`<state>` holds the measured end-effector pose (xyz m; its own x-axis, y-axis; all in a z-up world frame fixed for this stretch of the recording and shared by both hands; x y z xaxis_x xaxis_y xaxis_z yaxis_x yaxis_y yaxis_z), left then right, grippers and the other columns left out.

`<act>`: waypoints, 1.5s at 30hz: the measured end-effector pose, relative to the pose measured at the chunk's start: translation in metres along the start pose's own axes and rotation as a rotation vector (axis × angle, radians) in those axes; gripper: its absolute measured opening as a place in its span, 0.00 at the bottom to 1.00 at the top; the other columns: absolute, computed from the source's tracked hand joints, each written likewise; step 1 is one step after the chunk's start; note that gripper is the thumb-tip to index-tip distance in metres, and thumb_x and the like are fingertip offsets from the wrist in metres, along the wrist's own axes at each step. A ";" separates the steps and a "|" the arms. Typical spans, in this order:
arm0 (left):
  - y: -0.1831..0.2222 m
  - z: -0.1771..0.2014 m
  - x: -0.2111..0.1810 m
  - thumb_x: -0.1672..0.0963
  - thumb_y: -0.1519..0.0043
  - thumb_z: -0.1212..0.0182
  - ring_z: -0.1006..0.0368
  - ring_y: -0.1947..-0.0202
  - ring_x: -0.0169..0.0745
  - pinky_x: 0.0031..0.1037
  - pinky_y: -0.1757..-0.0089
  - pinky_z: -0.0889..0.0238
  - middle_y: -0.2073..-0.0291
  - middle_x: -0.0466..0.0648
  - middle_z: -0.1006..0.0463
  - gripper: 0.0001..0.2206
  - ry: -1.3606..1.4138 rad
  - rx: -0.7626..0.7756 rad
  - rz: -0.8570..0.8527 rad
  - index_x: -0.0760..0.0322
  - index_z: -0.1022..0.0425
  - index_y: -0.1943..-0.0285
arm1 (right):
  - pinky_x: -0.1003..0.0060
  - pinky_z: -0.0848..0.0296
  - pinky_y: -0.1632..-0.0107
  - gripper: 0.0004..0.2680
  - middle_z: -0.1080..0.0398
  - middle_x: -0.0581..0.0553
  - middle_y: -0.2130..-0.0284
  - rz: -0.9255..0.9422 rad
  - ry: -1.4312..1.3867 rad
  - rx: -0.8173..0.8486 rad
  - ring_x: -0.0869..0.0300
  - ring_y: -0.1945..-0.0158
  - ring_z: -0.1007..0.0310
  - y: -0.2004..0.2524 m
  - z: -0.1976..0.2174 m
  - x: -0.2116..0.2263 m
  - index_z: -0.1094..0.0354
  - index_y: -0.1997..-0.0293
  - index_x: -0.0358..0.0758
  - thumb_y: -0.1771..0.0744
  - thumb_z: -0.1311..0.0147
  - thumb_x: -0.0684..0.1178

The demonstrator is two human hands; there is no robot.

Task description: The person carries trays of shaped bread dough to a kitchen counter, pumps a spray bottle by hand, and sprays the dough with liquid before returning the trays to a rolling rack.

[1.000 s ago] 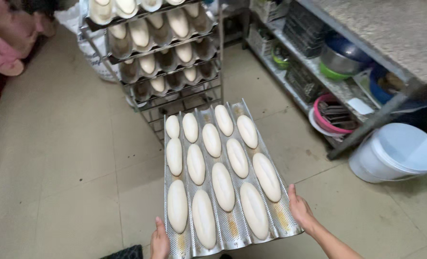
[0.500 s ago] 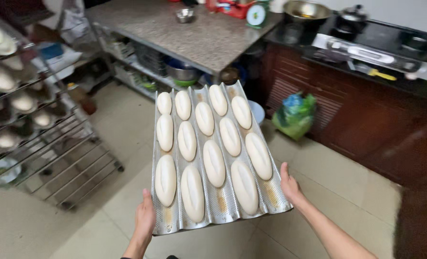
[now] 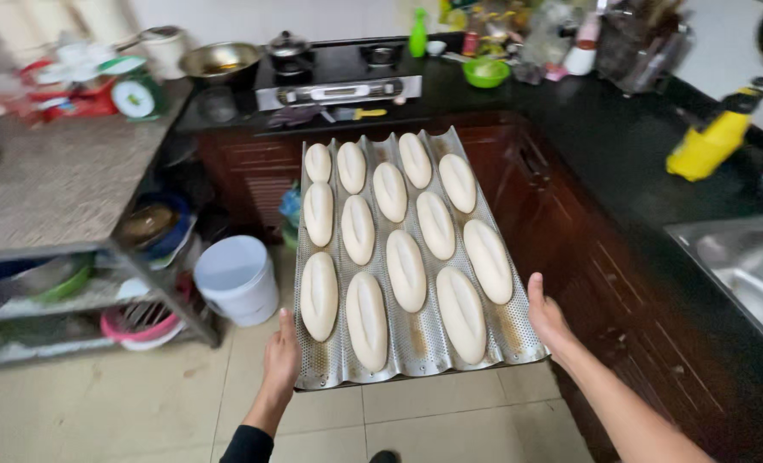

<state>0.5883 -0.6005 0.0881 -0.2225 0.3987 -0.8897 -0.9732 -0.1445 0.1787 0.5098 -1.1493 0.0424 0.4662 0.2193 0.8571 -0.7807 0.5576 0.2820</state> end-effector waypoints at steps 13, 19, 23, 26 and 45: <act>-0.077 -0.271 -0.137 0.38 0.33 0.65 0.22 0.51 0.56 0.37 0.48 0.33 0.55 0.66 0.17 0.40 -0.116 0.630 -0.128 0.82 0.23 0.46 | 0.53 0.39 0.33 0.41 0.30 0.22 0.44 -0.390 -0.222 -0.544 0.40 0.35 0.33 0.095 0.152 -0.145 0.36 0.39 0.18 0.33 0.76 0.80; -0.028 -0.414 -0.160 0.38 0.34 0.64 0.23 0.55 0.50 0.36 0.50 0.33 0.58 0.63 0.17 0.40 -0.189 0.921 -0.206 0.80 0.22 0.50 | 0.51 0.41 0.33 0.41 0.32 0.20 0.43 -0.610 -0.239 -0.783 0.37 0.35 0.35 0.180 0.205 -0.235 0.35 0.39 0.18 0.32 0.77 0.80; 0.014 -0.510 -0.157 0.36 0.35 0.64 0.23 0.55 0.51 0.37 0.51 0.33 0.59 0.63 0.17 0.41 -0.290 1.050 -0.233 0.80 0.22 0.51 | 0.52 0.43 0.33 0.41 0.33 0.20 0.42 -0.663 -0.306 -0.904 0.39 0.34 0.37 0.229 0.235 -0.295 0.36 0.38 0.18 0.32 0.76 0.80; 0.047 -0.576 -0.163 0.35 0.36 0.65 0.23 0.57 0.51 0.38 0.51 0.33 0.59 0.64 0.18 0.43 -0.366 1.094 -0.318 0.80 0.23 0.51 | 0.53 0.41 0.32 0.42 0.31 0.20 0.44 -0.654 -0.291 -0.976 0.41 0.35 0.35 0.251 0.256 -0.331 0.35 0.39 0.17 0.32 0.78 0.80; 0.136 -0.770 -0.142 0.36 0.35 0.70 0.26 0.45 0.62 0.41 0.45 0.36 0.49 0.67 0.21 0.41 -0.491 1.351 -0.349 0.74 0.25 0.42 | 0.52 0.34 0.42 0.39 0.26 0.21 0.58 -0.791 -0.425 -1.129 0.44 0.49 0.31 0.277 0.279 -0.417 0.30 0.50 0.15 0.29 0.78 0.76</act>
<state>0.5318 -1.3742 -0.0845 0.3004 0.5346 -0.7899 -0.2340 0.8441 0.4824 -0.0170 -1.3097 -0.1165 0.2988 -0.5796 0.7582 0.4530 0.7854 0.4218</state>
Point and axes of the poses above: each hand's wrist, its own y-axis away from the middle knuckle, its own z-axis out of the back of the hand, x = y × z, the point moved 7 cm from there along -y, towards the middle knuckle
